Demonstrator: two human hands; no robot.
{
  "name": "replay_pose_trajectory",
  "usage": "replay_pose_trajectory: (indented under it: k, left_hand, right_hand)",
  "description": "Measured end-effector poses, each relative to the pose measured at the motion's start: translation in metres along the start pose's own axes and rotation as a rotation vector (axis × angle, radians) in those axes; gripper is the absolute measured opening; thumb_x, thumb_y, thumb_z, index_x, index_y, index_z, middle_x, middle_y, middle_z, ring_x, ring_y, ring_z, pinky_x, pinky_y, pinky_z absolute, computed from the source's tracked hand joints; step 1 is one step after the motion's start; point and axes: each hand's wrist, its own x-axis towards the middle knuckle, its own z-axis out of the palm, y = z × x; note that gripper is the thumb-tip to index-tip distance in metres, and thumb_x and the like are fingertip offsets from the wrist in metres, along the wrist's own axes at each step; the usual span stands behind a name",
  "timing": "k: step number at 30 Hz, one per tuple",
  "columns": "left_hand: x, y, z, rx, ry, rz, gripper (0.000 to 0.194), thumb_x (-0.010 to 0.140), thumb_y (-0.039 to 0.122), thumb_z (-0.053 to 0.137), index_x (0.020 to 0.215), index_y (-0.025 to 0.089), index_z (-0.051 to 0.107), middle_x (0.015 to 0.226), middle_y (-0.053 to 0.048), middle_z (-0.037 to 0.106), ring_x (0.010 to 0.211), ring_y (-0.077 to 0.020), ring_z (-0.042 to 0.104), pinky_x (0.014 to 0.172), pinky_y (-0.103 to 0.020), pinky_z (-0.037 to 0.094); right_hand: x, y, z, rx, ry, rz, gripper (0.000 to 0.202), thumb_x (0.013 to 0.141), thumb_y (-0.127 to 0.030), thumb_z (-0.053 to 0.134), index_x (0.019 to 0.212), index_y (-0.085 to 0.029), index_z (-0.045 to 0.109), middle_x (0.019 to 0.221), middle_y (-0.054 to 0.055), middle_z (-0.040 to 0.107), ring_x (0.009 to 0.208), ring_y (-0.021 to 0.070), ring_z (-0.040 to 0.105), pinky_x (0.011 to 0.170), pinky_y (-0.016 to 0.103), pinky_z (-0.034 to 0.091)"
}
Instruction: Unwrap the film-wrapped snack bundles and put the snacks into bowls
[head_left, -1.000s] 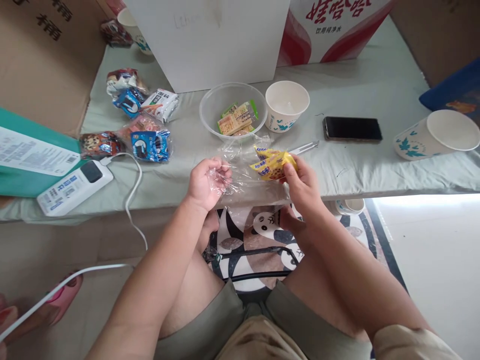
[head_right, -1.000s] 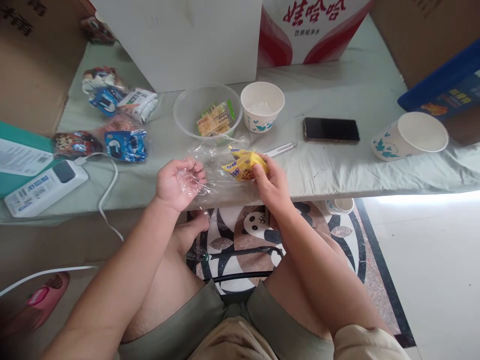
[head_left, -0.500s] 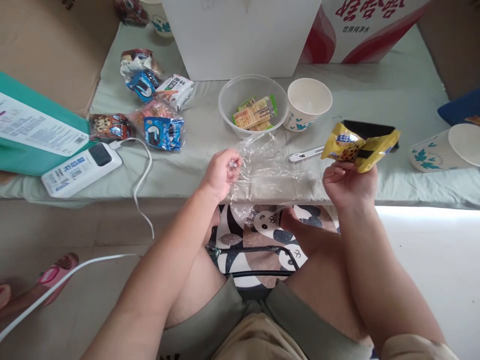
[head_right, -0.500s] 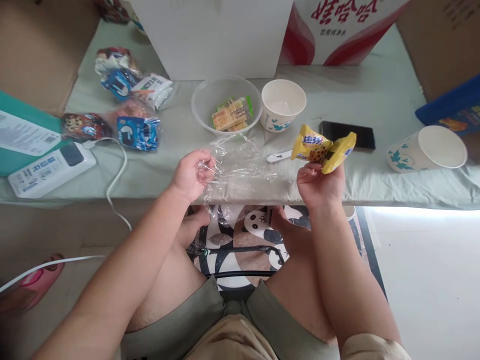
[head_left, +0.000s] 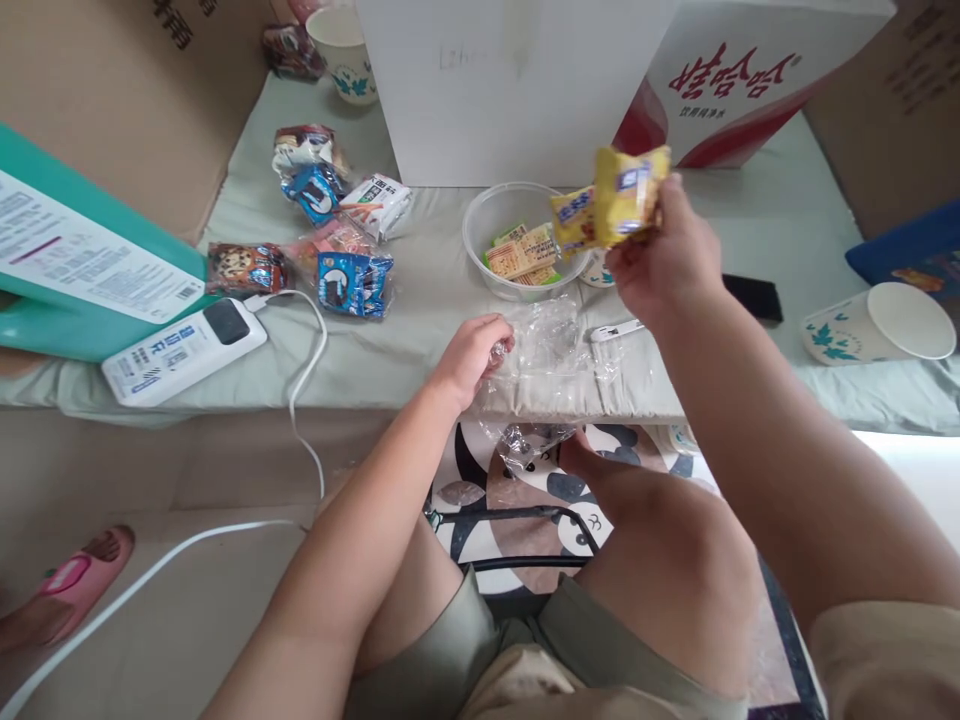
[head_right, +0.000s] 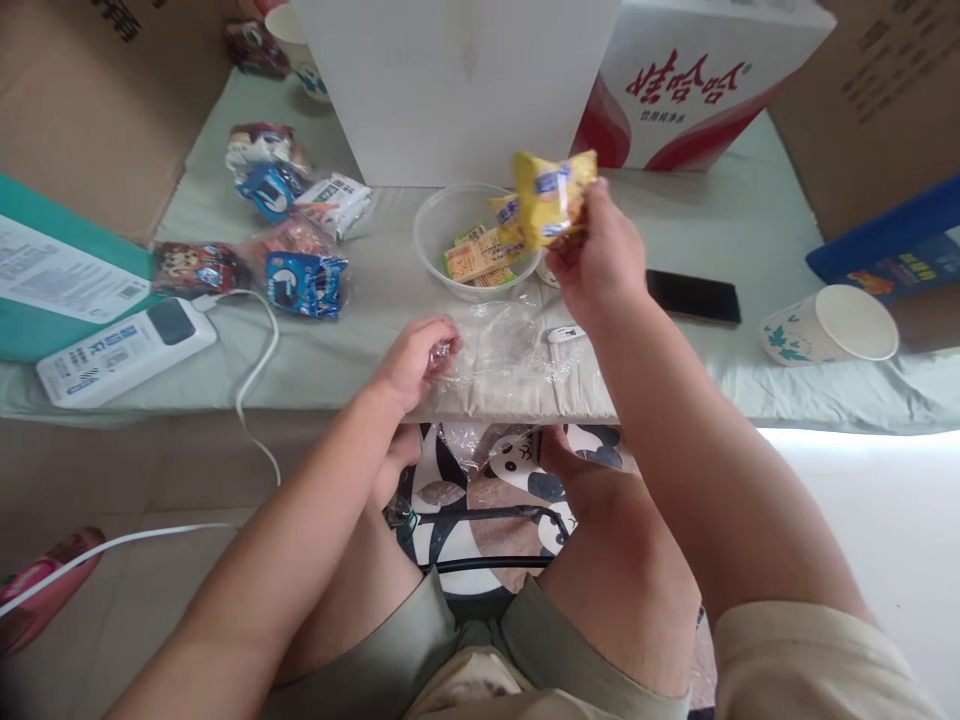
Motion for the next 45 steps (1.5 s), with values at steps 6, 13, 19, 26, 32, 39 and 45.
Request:
replay_pose_trajectory:
  k: [6,13,19,26,32,39,45]
  left_hand:
    - [-0.002,0.000,-0.001,0.002,-0.046,-0.016,0.017,0.068,0.028,0.061,0.058,0.018,0.052,0.057,0.003,0.042,0.045,-0.0058,0.034,0.041,-0.021,0.018]
    - [-0.006,0.005,-0.005,-0.117,-0.243,-0.070,0.021,0.069,0.029,0.065,0.063,0.017,0.049,0.067,0.001,0.057,0.043,-0.0020,0.032,0.040,-0.019,0.015]
    - [-0.008,0.010,-0.010,-0.078,-0.546,-0.199,0.032,0.064,0.035,0.069,0.059,0.020,0.041,0.054,-0.009,0.066,0.035,-0.0028,0.027,0.039,-0.021,0.007]
    - [-0.016,0.015,-0.017,0.007,-0.443,-0.283,0.031,0.058,0.041,0.067,0.057,0.022,0.043,0.042,-0.010,0.057,0.030,-0.0068,0.024,0.038,-0.024,0.009]
    - [-0.005,0.015,-0.025,0.000,-0.302,-0.192,0.026,0.060,0.043,0.069,0.062,0.021,0.055,0.041,-0.005,0.055,0.028,-0.0093,0.031,0.034,-0.023,0.013]
    - [-0.005,0.013,-0.020,0.056,-0.345,-0.217,0.030,0.058,0.047,0.070,0.058,0.022,0.053,0.042,-0.005,0.057,0.026,-0.0104,0.032,0.032,-0.026,0.014]
    - [-0.005,0.020,-0.044,0.011,-0.163,-0.059,0.034,0.065,0.053,0.073,0.076,0.022,0.065,0.062,-0.006,0.069,0.039,-0.0103,0.043,0.039,-0.026,0.022]
  right_hand:
    - [-0.005,0.011,0.012,-0.318,-0.021,0.057,0.026,0.090,-0.037,0.070,0.111,-0.024,0.061,0.109,0.005,0.070,0.071,0.0124,0.071,0.059,0.026,0.058]
    - [-0.095,0.040,-0.069,-0.487,-0.071,-0.254,0.034,0.084,-0.033,0.070,0.116,-0.027,0.062,0.117,0.007,0.070,0.098,0.0209,0.074,0.092,0.042,0.062]
    - [-0.091,0.077,-0.085,-0.575,-0.370,-0.289,0.082,0.079,-0.038,0.070,0.154,-0.031,0.037,0.156,0.012,0.051,0.142,0.0294,0.053,0.117,0.053,0.046]
    - [-0.087,0.063,-0.070,-0.612,-0.606,-0.357,0.018,0.083,-0.036,0.070,0.098,-0.026,0.071,0.145,0.008,0.064,0.145,0.0318,0.050,0.123,0.056,0.035]
    - [-0.091,0.058,-0.081,-0.393,-0.577,-0.127,0.023,0.088,-0.037,0.058,0.106,-0.023,0.063,0.124,0.009,0.074,0.119,0.0252,0.067,0.110,0.049,0.049]
    - [-0.091,0.070,-0.071,-0.703,-0.604,-0.423,0.021,0.082,-0.031,0.067,0.100,-0.021,0.071,0.138,0.013,0.068,0.140,0.0348,0.054,0.121,0.055,0.037]
    - [-0.089,0.050,-0.070,-0.369,-0.295,-0.238,0.016,0.088,-0.036,0.065,0.078,-0.023,0.062,0.073,-0.001,0.069,0.078,0.0173,0.071,0.080,0.038,0.057]
